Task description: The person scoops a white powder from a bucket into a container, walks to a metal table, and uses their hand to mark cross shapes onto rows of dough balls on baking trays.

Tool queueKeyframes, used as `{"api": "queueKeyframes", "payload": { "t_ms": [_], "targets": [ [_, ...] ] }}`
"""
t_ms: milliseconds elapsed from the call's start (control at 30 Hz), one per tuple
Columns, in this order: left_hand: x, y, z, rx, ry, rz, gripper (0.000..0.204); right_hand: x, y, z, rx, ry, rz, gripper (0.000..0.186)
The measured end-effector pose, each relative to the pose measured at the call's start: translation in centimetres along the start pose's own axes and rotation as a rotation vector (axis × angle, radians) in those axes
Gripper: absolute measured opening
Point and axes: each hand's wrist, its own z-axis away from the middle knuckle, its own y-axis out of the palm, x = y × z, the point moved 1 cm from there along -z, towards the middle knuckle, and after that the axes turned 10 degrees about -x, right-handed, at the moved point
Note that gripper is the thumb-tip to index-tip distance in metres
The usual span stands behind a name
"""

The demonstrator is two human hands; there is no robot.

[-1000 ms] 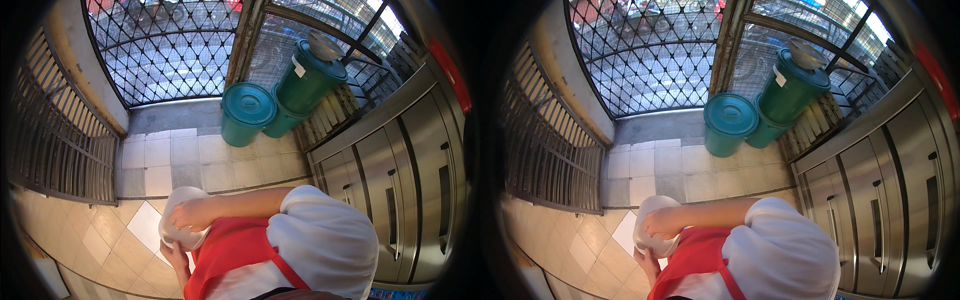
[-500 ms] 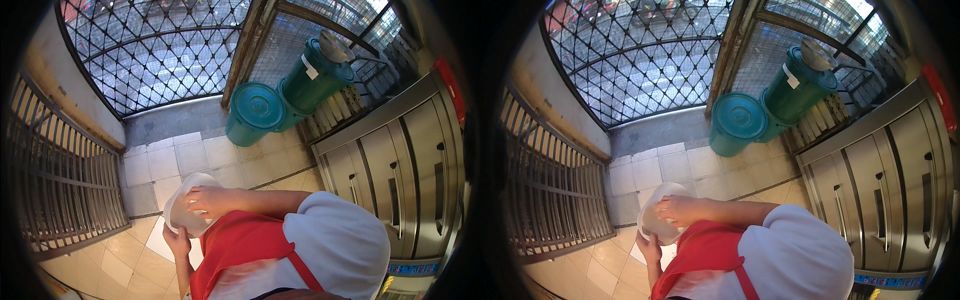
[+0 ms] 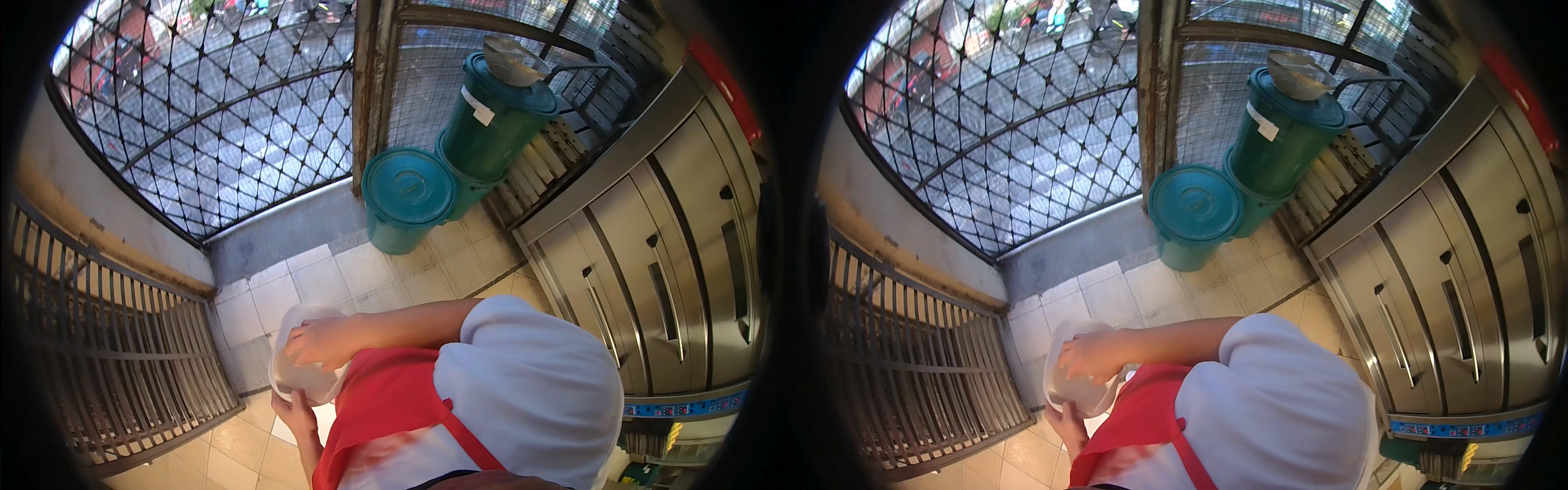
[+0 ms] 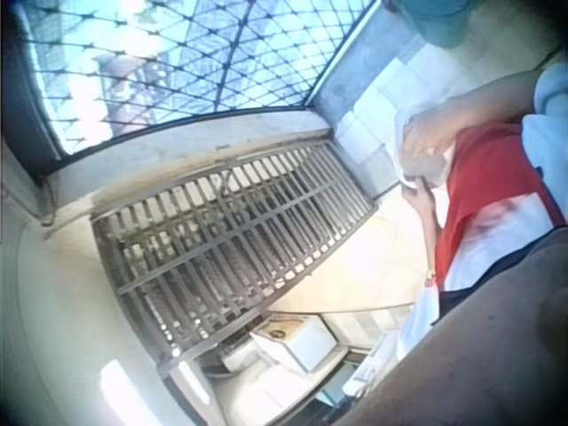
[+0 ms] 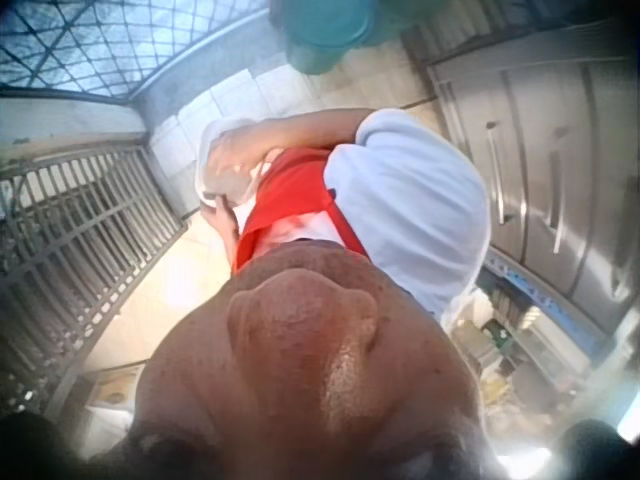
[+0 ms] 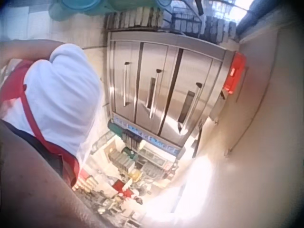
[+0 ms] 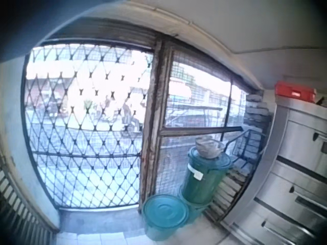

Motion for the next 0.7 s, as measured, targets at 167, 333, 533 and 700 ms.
{"api": "queueKeyframes", "payload": {
  "t_ms": [167,333,533,700],
  "targets": [
    [1.5,4.7,4.7,-0.117,0.034,0.044,0.048,-0.6,-1.7,4.0,0.062,-0.139,0.084,0.050],
    [4.1,9.0,13.3,-0.378,0.004,0.129,0.047,0.2,-1.2,8.8,0.143,-0.337,0.017,0.049],
    [7.2,13.1,26.4,-0.687,-0.020,0.079,0.038,4.2,1.2,13.8,0.345,-0.616,-0.081,0.053],
    [7.5,16.0,37.2,-0.962,-0.067,-0.048,0.039,11.9,2.7,18.0,0.584,-0.785,-0.067,0.056]
  ]
}}
